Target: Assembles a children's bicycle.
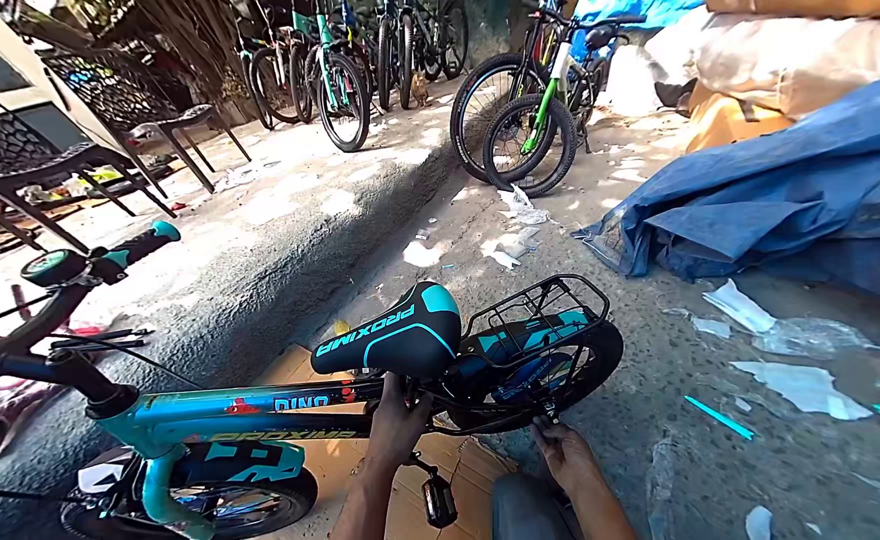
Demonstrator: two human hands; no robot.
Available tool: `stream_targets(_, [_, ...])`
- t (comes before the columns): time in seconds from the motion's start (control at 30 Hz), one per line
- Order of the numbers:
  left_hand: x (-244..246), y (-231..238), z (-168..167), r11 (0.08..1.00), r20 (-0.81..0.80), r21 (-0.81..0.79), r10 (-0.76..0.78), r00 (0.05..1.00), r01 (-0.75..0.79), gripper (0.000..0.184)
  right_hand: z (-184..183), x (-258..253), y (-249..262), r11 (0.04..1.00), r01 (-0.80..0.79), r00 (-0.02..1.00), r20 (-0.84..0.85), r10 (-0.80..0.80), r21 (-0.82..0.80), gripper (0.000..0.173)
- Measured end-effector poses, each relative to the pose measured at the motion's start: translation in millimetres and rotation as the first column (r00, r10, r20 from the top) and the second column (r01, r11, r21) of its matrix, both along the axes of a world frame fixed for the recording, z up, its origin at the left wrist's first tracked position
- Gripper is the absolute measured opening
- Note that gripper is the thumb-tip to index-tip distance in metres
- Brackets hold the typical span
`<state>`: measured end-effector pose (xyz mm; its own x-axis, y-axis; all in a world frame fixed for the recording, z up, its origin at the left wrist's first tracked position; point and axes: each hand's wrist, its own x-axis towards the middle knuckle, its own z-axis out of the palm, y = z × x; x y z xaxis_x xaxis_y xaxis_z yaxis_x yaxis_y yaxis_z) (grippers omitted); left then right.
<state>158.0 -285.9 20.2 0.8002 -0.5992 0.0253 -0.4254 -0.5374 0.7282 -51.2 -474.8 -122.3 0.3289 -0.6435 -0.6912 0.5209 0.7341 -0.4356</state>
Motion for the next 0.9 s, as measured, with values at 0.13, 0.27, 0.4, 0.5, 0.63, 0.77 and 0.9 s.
stream_targets(0.13, [1.0, 0.9, 0.2, 1.0, -0.011, 0.007, -0.001, 1.0, 0.001, 0.078, -7.6, -0.6, -1.6, 0.999, 0.042, 0.998, 0.036, -0.043, 0.03, 0.033])
stream_targets(0.27, [2.2, 1.0, -0.9, 1.0, -0.015, -0.004, -0.005, 1.0, 0.005, 0.078, -7.8, -1.0, 0.7, 0.999, 0.05, 0.995, 0.081, -0.049, -0.016, 0.026])
stream_targets(0.4, [3.4, 1.7, -2.5, 1.0, -0.024, 0.005, -0.002, 1.0, 0.002, 0.074, -6.6, -2.8, -1.8, 1.0, 0.015, 0.999, 0.035, -0.015, -0.009, 0.025])
stream_targets(0.5, [4.3, 1.1, -1.9, 1.0, -0.036, 0.007, -0.003, 0.999, 0.004, 0.073, -9.2, -3.0, -2.5, 0.997, -0.036, 0.999, 0.008, 0.036, -0.071, 0.024])
stream_targets(0.63, [-6.4, 4.7, 4.1, 0.999, -0.026, 0.041, 0.012, 1.0, -0.011, 0.077, -8.8, -15.5, -3.5, 0.971, -0.206, 0.944, -0.287, 0.164, -0.124, 0.021])
stream_targets(0.77, [-72.0, 21.8, -7.8, 0.938, -0.151, -0.307, 0.12, 0.981, -0.162, 0.053, 12.2, -36.7, 27.5, 0.754, -0.581, 0.771, -0.504, 0.39, -0.307, 0.024])
stream_targets(0.9, [-133.3, 34.6, -34.0, 0.725, -0.949, -0.126, 0.111, 0.296, -0.677, 0.053, 60.9, -44.5, 83.6, 0.249, -0.768, 0.626, -0.61, 0.485, -0.59, 0.033])
